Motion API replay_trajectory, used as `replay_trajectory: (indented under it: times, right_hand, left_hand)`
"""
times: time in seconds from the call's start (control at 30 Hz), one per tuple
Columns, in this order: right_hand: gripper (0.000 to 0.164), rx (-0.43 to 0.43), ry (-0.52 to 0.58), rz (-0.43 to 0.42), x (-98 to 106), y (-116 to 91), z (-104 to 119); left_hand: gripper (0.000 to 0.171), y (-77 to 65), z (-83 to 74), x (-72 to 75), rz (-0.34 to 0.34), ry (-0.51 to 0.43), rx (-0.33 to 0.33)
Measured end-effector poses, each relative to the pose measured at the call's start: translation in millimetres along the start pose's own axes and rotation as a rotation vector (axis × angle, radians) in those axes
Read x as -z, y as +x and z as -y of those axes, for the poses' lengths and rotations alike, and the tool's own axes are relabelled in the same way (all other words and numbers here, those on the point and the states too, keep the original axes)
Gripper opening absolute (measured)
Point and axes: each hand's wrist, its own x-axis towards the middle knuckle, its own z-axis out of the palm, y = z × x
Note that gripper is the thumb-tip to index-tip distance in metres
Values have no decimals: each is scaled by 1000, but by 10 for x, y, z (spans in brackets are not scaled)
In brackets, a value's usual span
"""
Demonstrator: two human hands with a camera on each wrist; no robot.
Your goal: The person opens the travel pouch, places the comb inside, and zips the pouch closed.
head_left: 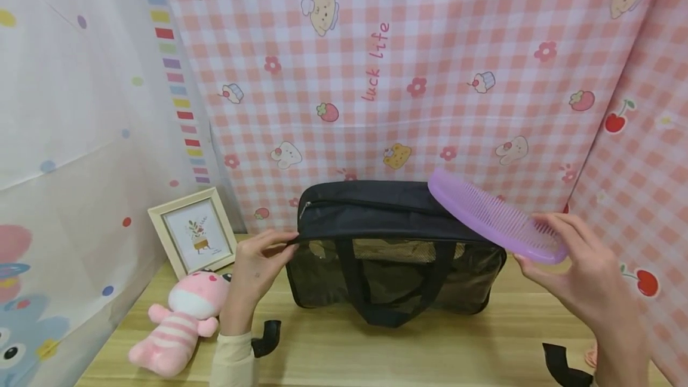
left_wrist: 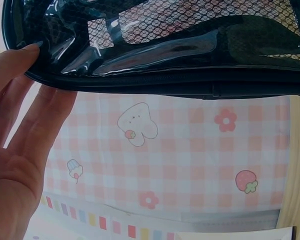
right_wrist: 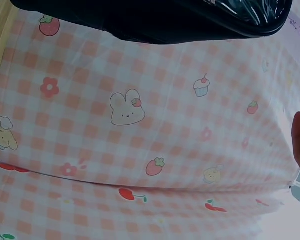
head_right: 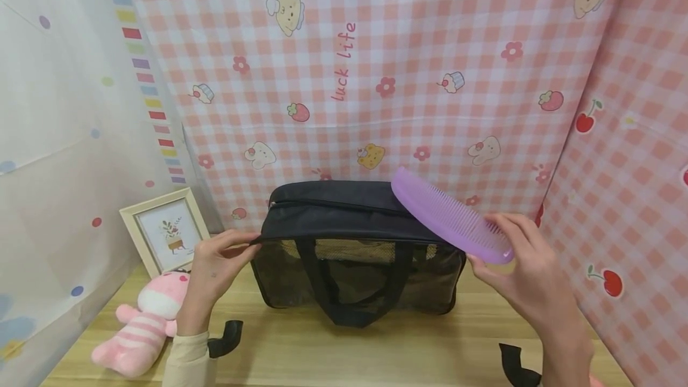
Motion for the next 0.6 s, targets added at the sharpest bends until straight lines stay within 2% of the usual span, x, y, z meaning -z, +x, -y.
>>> replay_trajectory:
  times: [0.17,0.4,0.47,0.6]
  right_hand:
    - [75,-29,40,78,20,-8,-77]
    - [73,26,100,188,44,122,-248]
    - [74,57,100,219,58,185,-278]
    - [76,132,81,273,100,307,-311]
  left_hand:
    - [22,-7,28,2,7,-12,-6]
    - [25,-14,17,-10,-4,-8,-21]
    - [27,-7,-19,-11,-13,-3,-25]
    - [24,38,-191,9,-15,17,-36]
